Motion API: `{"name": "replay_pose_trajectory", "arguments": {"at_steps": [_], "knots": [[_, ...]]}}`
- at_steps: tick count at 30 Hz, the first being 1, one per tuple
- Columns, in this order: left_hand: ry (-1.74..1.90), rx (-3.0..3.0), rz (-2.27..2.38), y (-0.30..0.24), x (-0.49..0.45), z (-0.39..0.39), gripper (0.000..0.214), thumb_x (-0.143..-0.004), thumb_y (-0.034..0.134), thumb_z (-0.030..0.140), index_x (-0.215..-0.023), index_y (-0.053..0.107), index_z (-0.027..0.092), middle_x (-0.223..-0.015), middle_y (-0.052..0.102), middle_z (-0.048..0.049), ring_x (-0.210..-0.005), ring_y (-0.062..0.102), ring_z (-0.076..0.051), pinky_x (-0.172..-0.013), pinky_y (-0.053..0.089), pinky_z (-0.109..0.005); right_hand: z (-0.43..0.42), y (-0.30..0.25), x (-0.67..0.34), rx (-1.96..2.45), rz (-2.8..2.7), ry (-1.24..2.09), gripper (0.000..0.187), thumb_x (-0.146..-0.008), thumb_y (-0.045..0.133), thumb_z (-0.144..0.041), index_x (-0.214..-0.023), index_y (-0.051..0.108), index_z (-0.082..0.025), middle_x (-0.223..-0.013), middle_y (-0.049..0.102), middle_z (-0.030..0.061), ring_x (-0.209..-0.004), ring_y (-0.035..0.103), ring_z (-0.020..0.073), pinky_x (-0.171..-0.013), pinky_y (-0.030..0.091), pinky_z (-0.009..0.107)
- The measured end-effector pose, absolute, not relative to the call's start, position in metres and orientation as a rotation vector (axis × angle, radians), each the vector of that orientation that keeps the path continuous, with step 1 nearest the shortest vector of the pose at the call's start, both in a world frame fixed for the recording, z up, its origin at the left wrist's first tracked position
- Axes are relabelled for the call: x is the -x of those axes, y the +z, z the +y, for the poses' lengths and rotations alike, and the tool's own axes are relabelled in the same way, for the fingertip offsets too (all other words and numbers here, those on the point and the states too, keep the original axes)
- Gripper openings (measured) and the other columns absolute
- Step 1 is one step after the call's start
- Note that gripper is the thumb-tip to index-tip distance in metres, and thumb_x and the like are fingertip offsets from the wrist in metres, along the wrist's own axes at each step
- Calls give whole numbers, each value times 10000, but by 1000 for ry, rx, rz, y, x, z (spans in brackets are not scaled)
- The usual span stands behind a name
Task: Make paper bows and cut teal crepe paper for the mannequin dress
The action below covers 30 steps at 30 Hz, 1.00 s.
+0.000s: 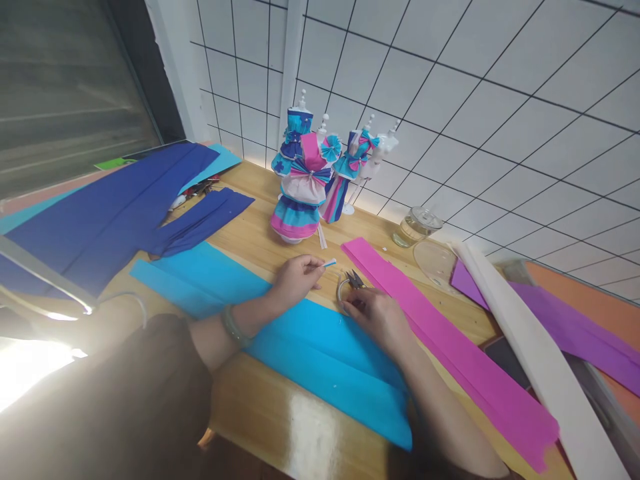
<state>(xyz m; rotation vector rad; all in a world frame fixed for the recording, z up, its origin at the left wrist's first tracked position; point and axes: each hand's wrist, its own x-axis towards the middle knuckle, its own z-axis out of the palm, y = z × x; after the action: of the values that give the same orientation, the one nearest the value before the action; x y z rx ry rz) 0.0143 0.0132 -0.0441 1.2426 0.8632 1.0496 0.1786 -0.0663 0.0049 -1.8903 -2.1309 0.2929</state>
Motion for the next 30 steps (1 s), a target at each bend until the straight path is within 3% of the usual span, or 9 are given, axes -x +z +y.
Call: {"name": "replay_pose_trajectory", "arguments": {"at_steps": [6, 9, 21, 27, 30], "knots": [[1042, -1447, 995, -56, -13, 20, 191, -692, 597, 324, -765, 599, 147, -824, 655, -55, -775, 605, -152, -718, 479, -283, -63, 0, -189, 2045, -1982, 18, 188, -792, 473, -328, -770, 599, -191, -751, 605, 51, -673, 558, 171, -541, 340, 250], [1027, -1467, 1034, -56, -12, 22, 185, -697, 587, 325, -755, 595, 150, -777, 659, -47, -733, 612, -151, -690, 477, -275, -61, -4, -194, 2162, -1932, -70, 168, -780, 499, -327, -811, 581, -183, -790, 602, 71, -675, 562, 182, -535, 336, 259], [1169, -1417, 1044, -44, -11, 18, 168, -702, 558, 314, -741, 566, 151, -660, 600, -1, -615, 565, -113, -556, 438, -209, -52, -16, -211, 2206, -1876, 103, 209, -728, 542, -343, -868, 524, -189, -757, 599, 50, -667, 572, 176, -511, 350, 235], [1106, -1403, 1076, -46, -12, 18, 161, -691, 555, 302, -746, 558, 150, -622, 574, 12, -532, 527, -93, -462, 393, -185, -58, -7, -203, 2201, -1894, -114, 193, -791, 467, -285, -914, 569, -176, -871, 598, 102, -694, 573, 196, -524, 342, 266], [1103, -1376, 1030, -40, -12, 15, 162, -695, 558, 302, -741, 553, 147, -595, 548, 20, -505, 503, -79, -444, 384, -175, -63, -1, -188, 2047, -1965, 26, 229, -819, 435, -338, -855, 600, -183, -856, 606, 84, -698, 574, 182, -565, 369, 266]]}}
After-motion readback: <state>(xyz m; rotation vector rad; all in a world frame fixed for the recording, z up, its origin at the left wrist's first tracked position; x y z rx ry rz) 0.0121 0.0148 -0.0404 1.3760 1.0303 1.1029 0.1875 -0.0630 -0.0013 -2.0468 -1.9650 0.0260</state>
